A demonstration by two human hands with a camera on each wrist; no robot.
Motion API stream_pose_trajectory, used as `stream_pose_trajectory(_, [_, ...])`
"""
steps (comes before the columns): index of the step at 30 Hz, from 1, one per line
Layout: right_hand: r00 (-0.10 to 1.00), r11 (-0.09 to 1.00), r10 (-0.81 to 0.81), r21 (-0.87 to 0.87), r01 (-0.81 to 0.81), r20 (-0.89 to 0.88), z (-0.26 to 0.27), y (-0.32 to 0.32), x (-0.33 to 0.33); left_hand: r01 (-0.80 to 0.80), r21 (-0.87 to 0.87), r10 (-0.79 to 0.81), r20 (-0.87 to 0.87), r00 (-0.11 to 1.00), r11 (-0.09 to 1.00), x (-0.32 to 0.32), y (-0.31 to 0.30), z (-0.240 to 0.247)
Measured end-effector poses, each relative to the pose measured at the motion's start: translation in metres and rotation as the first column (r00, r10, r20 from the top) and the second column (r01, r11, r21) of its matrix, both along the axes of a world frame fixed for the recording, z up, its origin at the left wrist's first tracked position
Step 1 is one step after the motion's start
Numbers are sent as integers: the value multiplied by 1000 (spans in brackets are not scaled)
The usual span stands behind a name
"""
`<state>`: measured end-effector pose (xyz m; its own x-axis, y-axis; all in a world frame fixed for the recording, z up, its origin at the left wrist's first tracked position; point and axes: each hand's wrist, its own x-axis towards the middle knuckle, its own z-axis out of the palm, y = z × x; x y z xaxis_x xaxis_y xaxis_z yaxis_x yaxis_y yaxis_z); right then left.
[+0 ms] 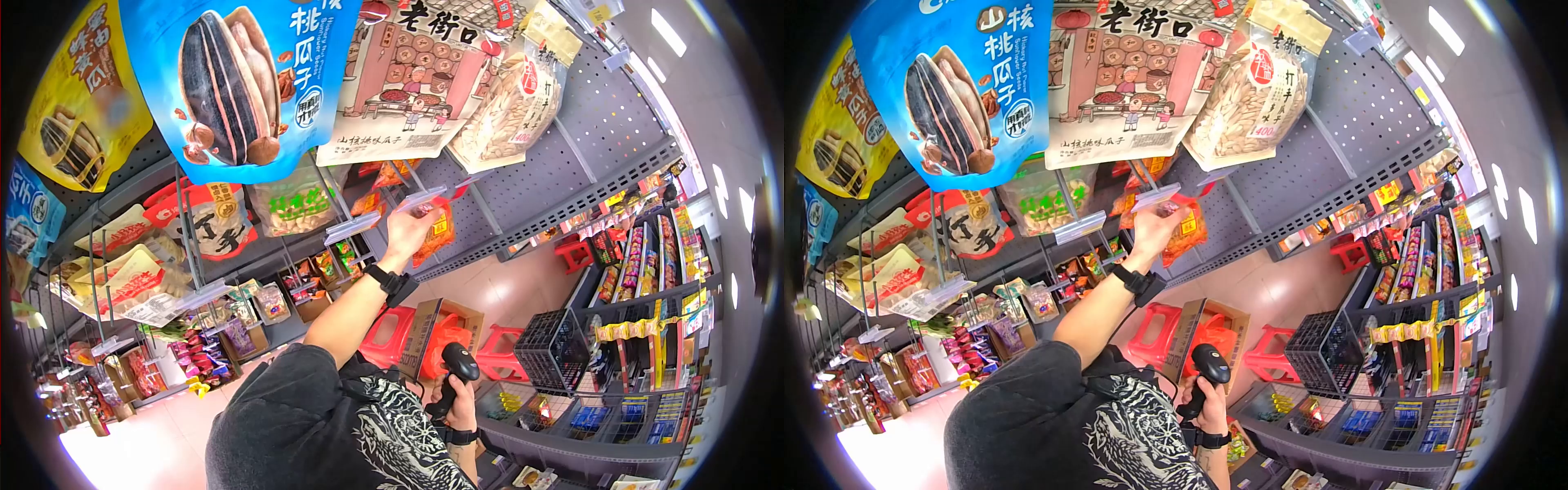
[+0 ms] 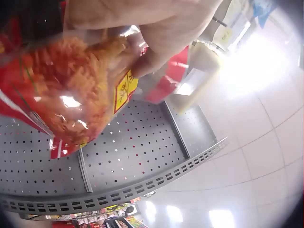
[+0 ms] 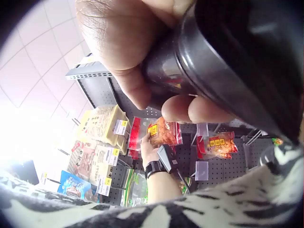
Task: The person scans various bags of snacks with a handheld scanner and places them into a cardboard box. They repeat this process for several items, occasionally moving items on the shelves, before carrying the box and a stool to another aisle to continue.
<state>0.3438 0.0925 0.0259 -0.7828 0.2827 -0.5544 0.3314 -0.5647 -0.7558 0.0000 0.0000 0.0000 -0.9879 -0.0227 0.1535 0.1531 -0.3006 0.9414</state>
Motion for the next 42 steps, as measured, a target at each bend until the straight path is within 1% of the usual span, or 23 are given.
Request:
stream_pose_trajectory(2, [1000,1000,-21,-3,21,-2,2,-1,0,-133,-40,128,-112,985,990,7,-7,31])
stream_pose_trajectory(3, [1000,1000,-16,17,16,10,5,2,1,-137,-21,135,-98,986,990,10,-9,40])
stream_pose_trajectory(4, [1000,1000,-25,12,24,13,4,0,-1,-95,-217,87,-46,995,972,8,-13,49])
stream_pose_trajectory(5, [999,999,-35,6,35,17,3,-1,-2,-38,-402,48,15,999,915,6,-17,55])
stream_pose_trajectory(6, [999,999,-35,4,34,18,1,-2,-3,-44,-443,40,-20,999,896,2,-19,58])
stream_pose_trajectory(7, [1000,1000,-26,3,26,15,1,-2,-3,-43,-441,40,-18,999,896,-2,-15,56])
stream_pose_trajectory(9, [1000,1000,-19,1,19,12,1,-2,-2,-168,-234,119,-208,971,958,-11,-9,53])
stream_pose_trajectory(10, [999,1000,-30,11,30,18,1,-2,-2,-164,-235,115,-208,971,958,-13,-10,52])
stream_pose_trajectory(12, [999,999,-45,18,44,21,0,-3,-2,-16,-132,7,-74,997,991,-16,-16,53])
stream_pose_trajectory(15, [999,999,-30,22,30,14,-2,-2,-1,33,-143,-31,13,999,989,-21,-20,59])
stream_pose_trajectory(20, [999,999,-32,22,32,8,-2,-3,-2,14,-102,-15,-16,1000,995,-27,-11,50])
stream_pose_trajectory(23, [999,999,40,24,-40,17,-22,11,7,21,-177,-17,26,1000,984,-24,-12,55])
stream_pose_trajectory(25, [999,999,29,17,-29,13,-17,6,6,-72,-293,63,-41,997,953,-21,-12,59])
stream_pose_trajectory(29, [1000,1000,15,-18,-14,9,-17,6,6,-153,-367,130,-87,988,917,-22,-7,54])
stream_pose_trajectory(31, [1000,1000,15,-14,-15,6,-18,7,6,-310,-437,251,-190,949,844,-20,-10,62])
stream_pose_trajectory(32, [1000,1000,19,-11,-19,8,-19,7,7,-306,-438,245,-191,950,845,-21,-11,62])
stream_pose_trajectory(34, [1000,1000,21,7,-21,15,-20,7,8,-470,-506,343,-328,880,723,-27,-15,61])
stream_pose_trajectory(35, [999,999,28,28,-29,24,-20,7,8,-466,-508,337,-329,882,724,-35,-17,56])
stream_pose_trajectory(37, [1000,999,14,35,-14,8,-8,-1,4,-508,-643,426,-296,855,573,-54,-24,48])
stream_pose_trajectory(39, [999,997,-52,62,51,14,-4,-8,-1,-540,-478,523,-182,832,693,-61,-36,49])
stream_pose_trajectory(40, [1000,999,-19,29,19,-5,-6,-8,-1,-589,-466,557,-221,800,661,-66,-39,45])
stream_pose_trajectory(41, [1000,1000,1,-3,-1,-21,-9,-4,1,-523,-459,502,-178,846,718,-68,-41,39])
stream_pose_trajectory(42, [1000,1000,5,-26,-6,-11,-12,0,4,-499,-507,436,-247,866,703,-84,-37,19])
